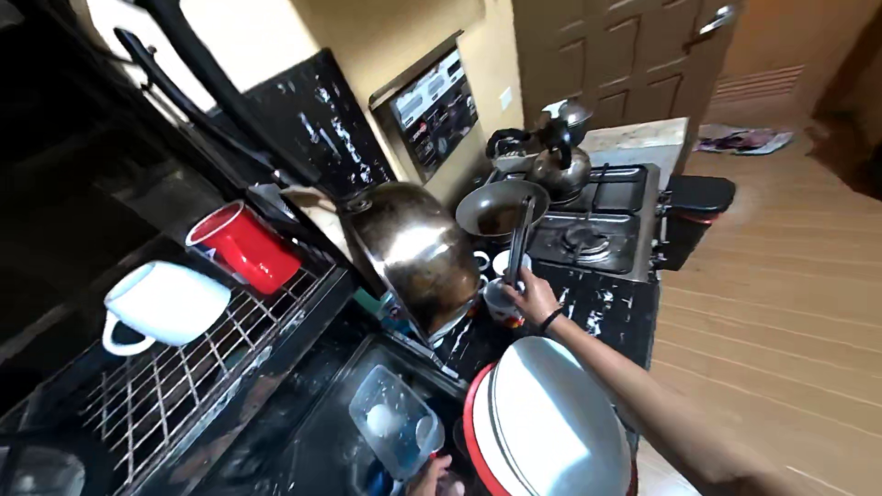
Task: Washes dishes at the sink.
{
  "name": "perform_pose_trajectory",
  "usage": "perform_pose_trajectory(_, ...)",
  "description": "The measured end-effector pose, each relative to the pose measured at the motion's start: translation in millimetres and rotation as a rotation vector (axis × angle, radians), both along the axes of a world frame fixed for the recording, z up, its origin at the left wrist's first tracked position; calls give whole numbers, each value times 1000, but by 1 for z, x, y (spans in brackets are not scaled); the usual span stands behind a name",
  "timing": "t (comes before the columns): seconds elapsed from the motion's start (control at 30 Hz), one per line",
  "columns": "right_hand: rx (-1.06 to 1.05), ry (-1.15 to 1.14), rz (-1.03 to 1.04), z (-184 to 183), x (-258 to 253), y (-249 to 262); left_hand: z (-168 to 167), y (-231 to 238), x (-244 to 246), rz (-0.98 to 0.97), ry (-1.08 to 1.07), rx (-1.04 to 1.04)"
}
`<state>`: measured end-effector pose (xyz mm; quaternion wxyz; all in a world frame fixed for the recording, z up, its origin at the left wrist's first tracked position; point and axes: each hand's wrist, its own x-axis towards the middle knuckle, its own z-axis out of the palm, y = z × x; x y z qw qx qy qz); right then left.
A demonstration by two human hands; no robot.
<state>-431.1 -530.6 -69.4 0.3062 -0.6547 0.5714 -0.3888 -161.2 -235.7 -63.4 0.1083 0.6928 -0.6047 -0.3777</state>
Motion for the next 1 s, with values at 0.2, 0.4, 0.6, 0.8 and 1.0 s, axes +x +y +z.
perform_pose_trajectory(0.2, -60, 218, 30, -38, 6, -10, -45, -7, 35, 221, 47, 122)
perform_pose_trajectory(0.4, -70, 312, 12, -50, 7, -14, -93, -15, 64, 465, -257, 84)
perform_pose_trajectory(0.6, -29, 238, 39, -31, 10, 4, -128, -24, 63, 270, -525, 210)
perform_pose_trajectory(0.8, -7, 258, 95, -16, 9, 8, -134, -25, 67, 209, -494, 219)
perform_pose_trajectory(1.0, -110, 195, 69, -14, 0, 37, -71, 8, 69, 183, -242, 15)
